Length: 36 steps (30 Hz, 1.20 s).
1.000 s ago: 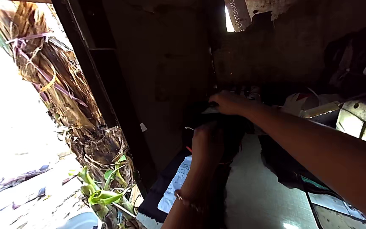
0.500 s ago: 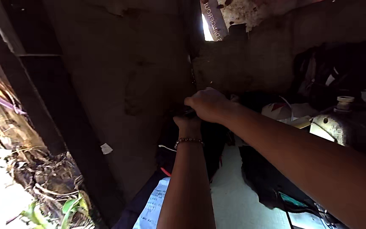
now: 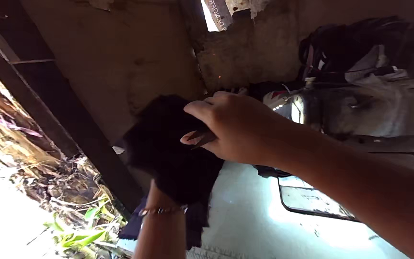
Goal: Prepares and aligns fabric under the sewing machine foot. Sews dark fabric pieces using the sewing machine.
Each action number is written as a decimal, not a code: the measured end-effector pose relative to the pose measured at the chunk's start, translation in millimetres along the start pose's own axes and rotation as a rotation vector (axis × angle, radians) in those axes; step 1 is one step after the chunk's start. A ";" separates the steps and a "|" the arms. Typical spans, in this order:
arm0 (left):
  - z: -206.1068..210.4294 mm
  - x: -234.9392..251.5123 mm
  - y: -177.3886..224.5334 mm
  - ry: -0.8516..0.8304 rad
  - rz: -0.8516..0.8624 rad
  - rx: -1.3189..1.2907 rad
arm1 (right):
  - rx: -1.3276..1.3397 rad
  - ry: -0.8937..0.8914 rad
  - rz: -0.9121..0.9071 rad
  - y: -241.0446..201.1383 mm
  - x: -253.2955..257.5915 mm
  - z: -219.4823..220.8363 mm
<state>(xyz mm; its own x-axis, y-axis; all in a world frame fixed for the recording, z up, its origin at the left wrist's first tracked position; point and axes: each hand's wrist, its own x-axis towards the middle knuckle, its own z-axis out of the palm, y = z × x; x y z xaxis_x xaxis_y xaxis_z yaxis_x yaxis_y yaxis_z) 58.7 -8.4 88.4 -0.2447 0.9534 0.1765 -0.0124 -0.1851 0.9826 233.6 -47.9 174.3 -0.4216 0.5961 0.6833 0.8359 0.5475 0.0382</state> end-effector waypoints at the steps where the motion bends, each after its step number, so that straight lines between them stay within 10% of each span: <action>1: -26.6 4.5 -30.8 -0.260 0.153 -0.095 | -0.005 0.046 -0.004 4.0 -11.5 -6.3; 3: -38.3 24.1 -78.7 -0.827 0.404 0.027 | -0.021 0.126 0.002 12.5 -33.3 -18.5; 7: 44.3 -76.9 -93.1 -1.126 0.725 1.002 | 0.023 0.144 0.079 18.7 -75.5 -28.6; 10: 53.7 -85.5 -89.6 -1.256 0.618 1.154 | 0.130 -0.152 0.202 18.8 -112.1 -12.1; 14: 33.8 -36.3 -62.3 -0.980 0.466 1.147 | 0.195 -0.792 0.420 33.5 -144.1 22.6; 17: 3.1 15.3 -57.3 -0.692 0.226 1.293 | 0.240 -0.924 0.542 45.8 -158.3 51.0; 21: -28.1 44.1 -61.1 -0.627 0.000 1.393 | 0.360 -0.786 0.642 51.4 -159.9 62.7; 29: -42.0 21.0 -42.1 -0.616 0.127 1.491 | 0.380 -0.329 0.402 45.3 -163.0 65.7; 33: -69.7 -11.3 -53.8 -0.256 0.787 0.960 | 0.623 -0.097 0.331 34.2 -141.5 61.9; 36: -81.2 -39.6 -56.9 -0.292 0.917 0.483 | 0.771 -0.067 0.241 25.7 -118.2 66.9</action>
<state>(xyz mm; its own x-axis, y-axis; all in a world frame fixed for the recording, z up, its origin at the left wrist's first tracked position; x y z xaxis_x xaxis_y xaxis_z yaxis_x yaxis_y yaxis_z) -9.6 -55.0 20.8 0.2760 0.5303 0.8016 0.4577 -0.8059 0.3756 281.5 -65.0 45.7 -0.3016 0.7697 0.5627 0.4398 0.6359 -0.6342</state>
